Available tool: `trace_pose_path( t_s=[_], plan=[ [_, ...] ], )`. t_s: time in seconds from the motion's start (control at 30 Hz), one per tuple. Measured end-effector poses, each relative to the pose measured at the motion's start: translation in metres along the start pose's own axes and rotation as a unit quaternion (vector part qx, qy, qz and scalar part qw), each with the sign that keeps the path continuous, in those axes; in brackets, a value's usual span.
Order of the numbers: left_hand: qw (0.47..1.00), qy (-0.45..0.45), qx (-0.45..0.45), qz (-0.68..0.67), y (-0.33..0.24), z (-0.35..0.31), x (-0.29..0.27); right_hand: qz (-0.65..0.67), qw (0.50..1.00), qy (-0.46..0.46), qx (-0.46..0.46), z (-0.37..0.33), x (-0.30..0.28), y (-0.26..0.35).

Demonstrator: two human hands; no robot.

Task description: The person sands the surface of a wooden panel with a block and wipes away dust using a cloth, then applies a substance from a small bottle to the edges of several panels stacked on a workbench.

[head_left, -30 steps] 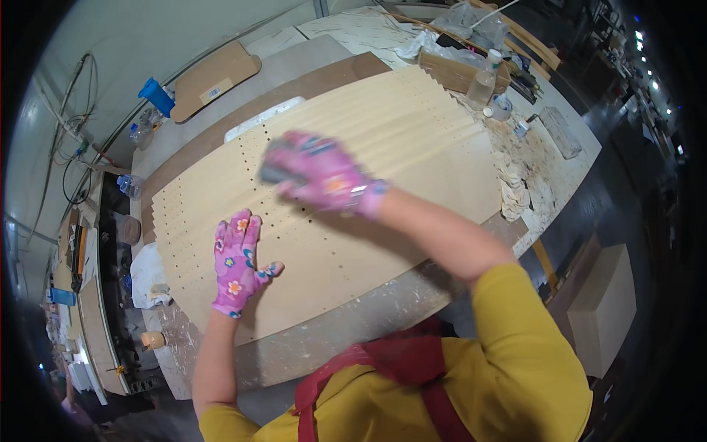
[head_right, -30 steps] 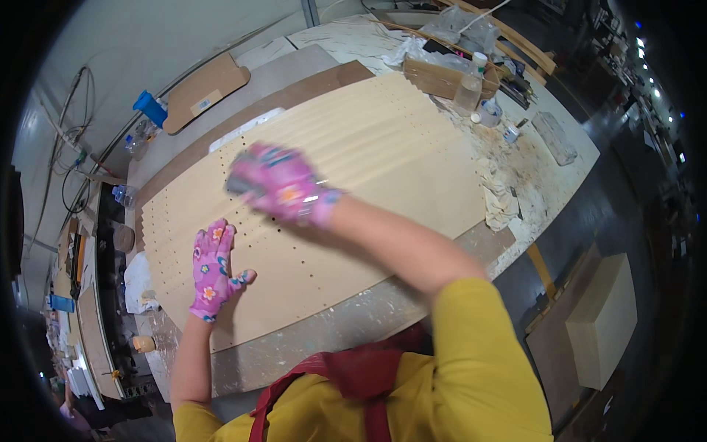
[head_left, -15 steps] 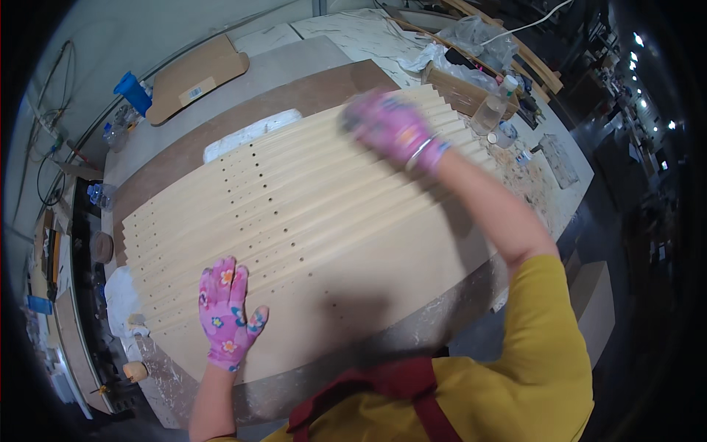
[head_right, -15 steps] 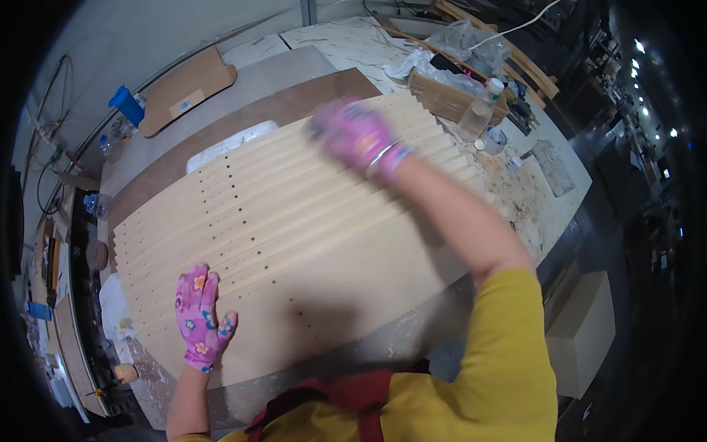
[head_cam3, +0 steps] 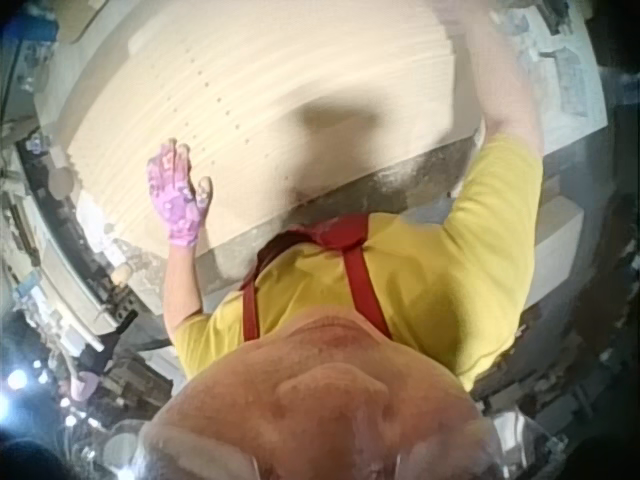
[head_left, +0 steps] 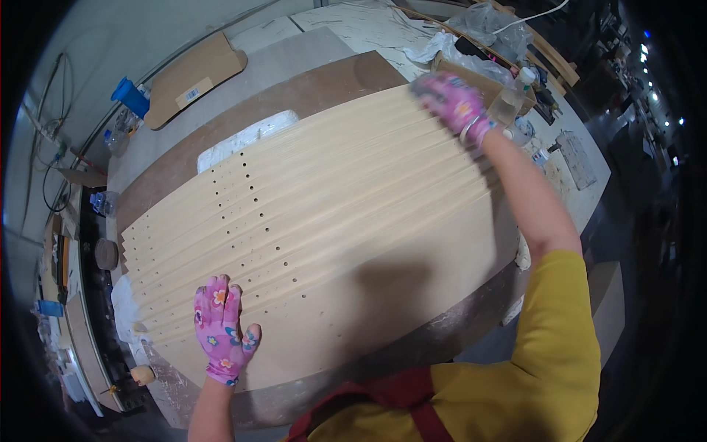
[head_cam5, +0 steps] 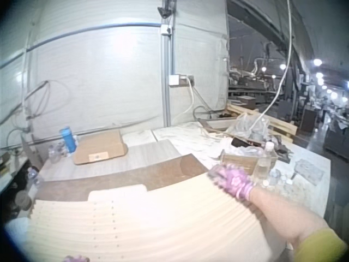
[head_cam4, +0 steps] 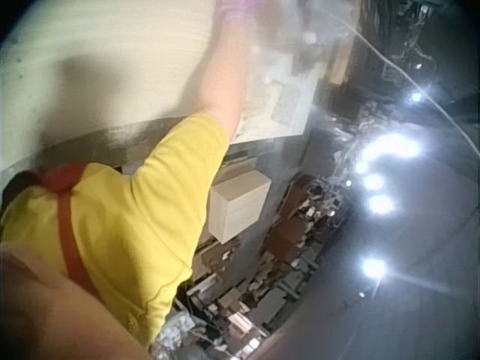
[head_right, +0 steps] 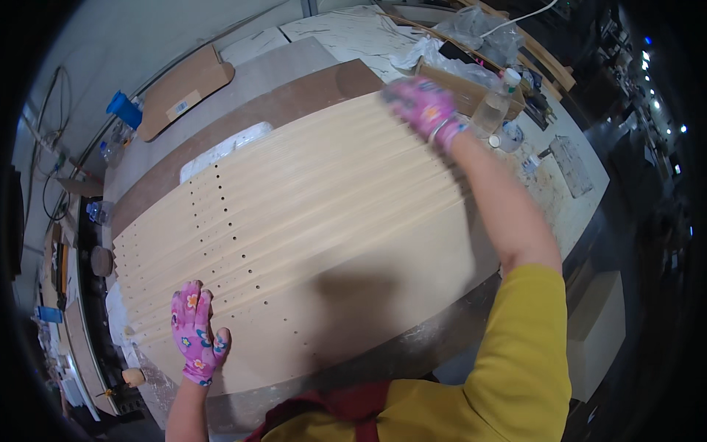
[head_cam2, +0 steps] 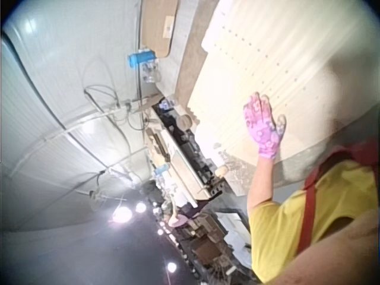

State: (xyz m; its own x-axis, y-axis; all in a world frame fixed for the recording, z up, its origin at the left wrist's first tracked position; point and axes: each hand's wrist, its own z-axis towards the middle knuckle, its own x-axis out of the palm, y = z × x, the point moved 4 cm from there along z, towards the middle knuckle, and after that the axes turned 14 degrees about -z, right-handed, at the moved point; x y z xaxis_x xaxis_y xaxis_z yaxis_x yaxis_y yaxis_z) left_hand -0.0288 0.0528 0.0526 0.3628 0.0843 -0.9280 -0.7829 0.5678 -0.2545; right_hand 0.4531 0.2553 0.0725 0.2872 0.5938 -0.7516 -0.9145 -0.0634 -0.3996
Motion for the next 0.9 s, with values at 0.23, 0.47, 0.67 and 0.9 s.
trace_pose_path(
  t_s=[0.23,0.47,0.67,0.9],
  plan=[
    [1.0,-0.016,0.002,-0.016,-0.005,0.01,0.002,0.124,0.919,0.246,0.281,0.011,-0.003,-0.062],
    [0.999,-0.029,0.013,-0.016,0.0,0.002,0.002,0.225,0.973,0.042,-0.031,0.076,-0.079,0.261],
    [0.998,-0.035,-0.042,0.011,0.056,-0.046,-0.044,0.262,0.961,0.05,0.068,0.033,-0.015,0.087],
    [0.992,-0.089,-0.088,0.031,0.085,-0.064,-0.043,0.196,0.968,-0.048,0.151,0.048,-0.004,0.112]
  ],
)
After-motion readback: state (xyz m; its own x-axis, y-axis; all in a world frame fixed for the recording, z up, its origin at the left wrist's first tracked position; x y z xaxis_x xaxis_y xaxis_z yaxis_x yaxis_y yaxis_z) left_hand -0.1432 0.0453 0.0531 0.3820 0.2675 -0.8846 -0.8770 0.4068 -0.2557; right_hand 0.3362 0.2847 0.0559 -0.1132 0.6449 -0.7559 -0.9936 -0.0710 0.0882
